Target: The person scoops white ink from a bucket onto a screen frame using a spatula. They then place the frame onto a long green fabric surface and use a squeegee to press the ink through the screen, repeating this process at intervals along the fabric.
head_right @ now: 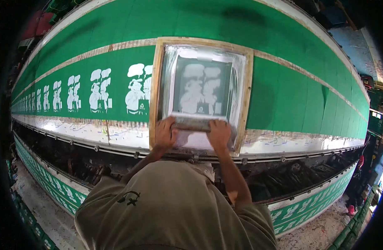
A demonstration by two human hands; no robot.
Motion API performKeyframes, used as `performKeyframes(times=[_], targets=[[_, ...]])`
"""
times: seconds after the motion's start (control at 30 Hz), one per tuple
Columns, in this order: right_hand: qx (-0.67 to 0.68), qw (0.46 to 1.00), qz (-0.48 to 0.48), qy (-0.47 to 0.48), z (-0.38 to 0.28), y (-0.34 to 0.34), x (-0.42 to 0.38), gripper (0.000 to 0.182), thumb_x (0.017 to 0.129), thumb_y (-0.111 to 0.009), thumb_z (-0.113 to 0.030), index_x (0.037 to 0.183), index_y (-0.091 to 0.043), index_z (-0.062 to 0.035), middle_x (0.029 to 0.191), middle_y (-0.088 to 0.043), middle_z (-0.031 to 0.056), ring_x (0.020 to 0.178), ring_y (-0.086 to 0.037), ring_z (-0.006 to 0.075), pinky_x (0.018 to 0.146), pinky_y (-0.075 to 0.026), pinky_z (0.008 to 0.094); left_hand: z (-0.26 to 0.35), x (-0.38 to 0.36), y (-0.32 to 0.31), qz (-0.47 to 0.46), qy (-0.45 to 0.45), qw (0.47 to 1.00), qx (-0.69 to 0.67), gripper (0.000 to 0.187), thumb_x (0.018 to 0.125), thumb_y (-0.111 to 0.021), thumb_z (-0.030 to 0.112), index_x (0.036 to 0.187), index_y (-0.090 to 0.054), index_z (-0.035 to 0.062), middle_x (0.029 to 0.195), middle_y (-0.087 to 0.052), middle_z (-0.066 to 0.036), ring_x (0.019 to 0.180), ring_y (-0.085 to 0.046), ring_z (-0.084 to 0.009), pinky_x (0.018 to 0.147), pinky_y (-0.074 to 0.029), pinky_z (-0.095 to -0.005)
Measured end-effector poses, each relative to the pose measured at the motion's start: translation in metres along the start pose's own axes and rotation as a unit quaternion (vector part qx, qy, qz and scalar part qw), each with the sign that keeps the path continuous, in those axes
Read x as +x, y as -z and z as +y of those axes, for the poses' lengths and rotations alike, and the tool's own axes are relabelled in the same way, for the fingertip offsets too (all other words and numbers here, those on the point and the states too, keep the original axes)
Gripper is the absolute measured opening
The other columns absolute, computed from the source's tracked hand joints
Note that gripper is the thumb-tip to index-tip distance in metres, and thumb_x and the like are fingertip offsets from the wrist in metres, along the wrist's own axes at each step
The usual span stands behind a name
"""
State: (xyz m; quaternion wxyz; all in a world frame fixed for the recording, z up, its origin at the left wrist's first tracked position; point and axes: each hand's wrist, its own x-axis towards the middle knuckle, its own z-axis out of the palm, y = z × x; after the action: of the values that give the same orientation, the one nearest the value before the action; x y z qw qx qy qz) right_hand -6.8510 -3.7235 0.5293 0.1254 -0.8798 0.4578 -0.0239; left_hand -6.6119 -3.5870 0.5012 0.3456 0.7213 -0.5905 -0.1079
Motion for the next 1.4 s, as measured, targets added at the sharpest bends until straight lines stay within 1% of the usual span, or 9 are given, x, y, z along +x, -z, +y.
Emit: performKeyframes(times=[0.2,0.27,0.3,0.37,0.5,0.8,0.97,1.1,1.4], targets=[[0.026,0.994,0.080,0.064,0.001,-0.009,-0.055,0.028,0.073,-0.078,-0.018,0.101,-0.074,-0.0151,0.095,-0.066,0.0041,0.095,-0.065,0.0260,0.081,-0.048,0.0429,-0.001,-0.051,0.020,-0.058,-0.040,0.997,-0.025,0.048,0.095,-0.071,0.040,0.124,-0.064,0.0021,0.121,-0.069,-0.017,0.110,-0.065,-0.0400,0.098,-0.048,-0.0481],[0.041,0.992,0.041,0.109,0.010,0.003,-0.035,0.028,0.074,-0.078,-0.017,0.101,-0.074,-0.0148,0.093,-0.066,0.0038,0.095,-0.066,0.0247,0.080,-0.049,0.0437,-0.021,-0.025,0.028,-0.069,-0.036,0.993,-0.086,0.025,0.097,-0.068,0.029,0.100,-0.065,0.0048,0.107,-0.071,-0.016,0.100,-0.067,-0.0393,0.088,-0.052,-0.0476],[0.041,0.993,0.040,0.104,0.010,0.012,-0.038,0.028,0.074,-0.078,-0.017,0.101,-0.074,-0.0148,0.093,-0.066,0.0038,0.095,-0.066,0.0247,0.080,-0.049,0.0437,-0.029,-0.007,0.025,-0.061,0.122,0.985,-0.101,0.026,0.099,-0.067,0.029,0.096,-0.063,0.0040,0.103,-0.071,-0.016,0.095,-0.067,-0.0398,0.082,-0.053,-0.0483],[0.053,0.992,-0.015,0.114,0.010,0.030,-0.037,0.029,0.073,-0.078,-0.014,0.102,-0.074,-0.0149,0.097,-0.068,0.0034,0.097,-0.066,0.0228,0.080,-0.049,0.0434,-0.003,0.039,0.052,0.097,0.192,0.977,0.005,0.031,0.094,-0.073,0.029,0.100,-0.062,0.0002,0.099,-0.066,-0.024,0.093,-0.063,-0.0406,0.084,-0.051,-0.0509],[0.038,0.990,0.097,0.095,0.004,0.008,-0.085,0.038,0.073,-0.076,-0.008,0.110,-0.075,-0.0193,0.112,-0.072,-0.0017,0.103,-0.067,0.0213,0.090,-0.046,0.0439,-0.088,0.032,0.013,0.043,0.137,0.970,0.195,0.040,0.082,-0.078,0.023,0.104,-0.057,-0.0021,0.098,-0.057,-0.029,0.099,-0.055,-0.0441,0.085,-0.044,-0.0565],[-0.043,0.984,0.166,0.042,0.053,0.010,0.195,0.055,0.070,-0.079,-0.005,0.123,-0.073,-0.0210,0.130,-0.065,0.0014,0.122,-0.056,0.0249,0.099,-0.042,0.0463,-0.039,0.053,0.043,0.041,0.359,0.919,-0.157,0.030,0.082,-0.072,0.005,0.102,-0.050,-0.0004,0.086,-0.057,-0.014,0.074,-0.057,-0.0279,0.072,-0.051,-0.0393],[-0.008,0.976,-0.134,-0.174,0.006,0.102,0.157,0.055,0.082,-0.078,-0.015,0.135,-0.065,-0.0132,0.135,-0.065,0.0066,0.121,-0.062,0.0321,0.107,-0.043,0.0460,-0.036,0.064,0.038,0.105,0.345,0.920,-0.152,0.035,0.087,-0.074,0.011,0.108,-0.049,-0.0011,0.084,-0.057,-0.013,0.072,-0.057,-0.0226,0.071,-0.051,-0.0372],[0.416,0.862,0.042,-0.286,0.118,0.037,0.021,0.075,0.080,-0.079,-0.018,0.148,-0.054,0.0016,0.141,-0.064,0.0176,0.124,-0.063,0.0309,0.111,-0.041,0.0403,-0.033,0.058,0.018,0.103,0.280,0.944,-0.139,0.036,0.085,-0.073,0.014,0.109,-0.051,-0.0010,0.086,-0.064,-0.022,0.075,-0.065,-0.0333,0.070,-0.052,-0.0426],[0.497,0.783,0.056,-0.370,0.359,0.099,-0.035,0.067,0.078,-0.082,-0.014,0.138,-0.058,0.0049,0.127,-0.067,0.0173,0.114,-0.064,0.0299,0.101,-0.048,0.0434,0.155,0.107,-0.150,0.080,0.317,0.941,-0.089,0.039,0.090,-0.069,0.021,0.117,-0.048,0.0035,0.094,-0.065,-0.026,0.090,-0.065,-0.0500,0.081,-0.049,-0.0555]])
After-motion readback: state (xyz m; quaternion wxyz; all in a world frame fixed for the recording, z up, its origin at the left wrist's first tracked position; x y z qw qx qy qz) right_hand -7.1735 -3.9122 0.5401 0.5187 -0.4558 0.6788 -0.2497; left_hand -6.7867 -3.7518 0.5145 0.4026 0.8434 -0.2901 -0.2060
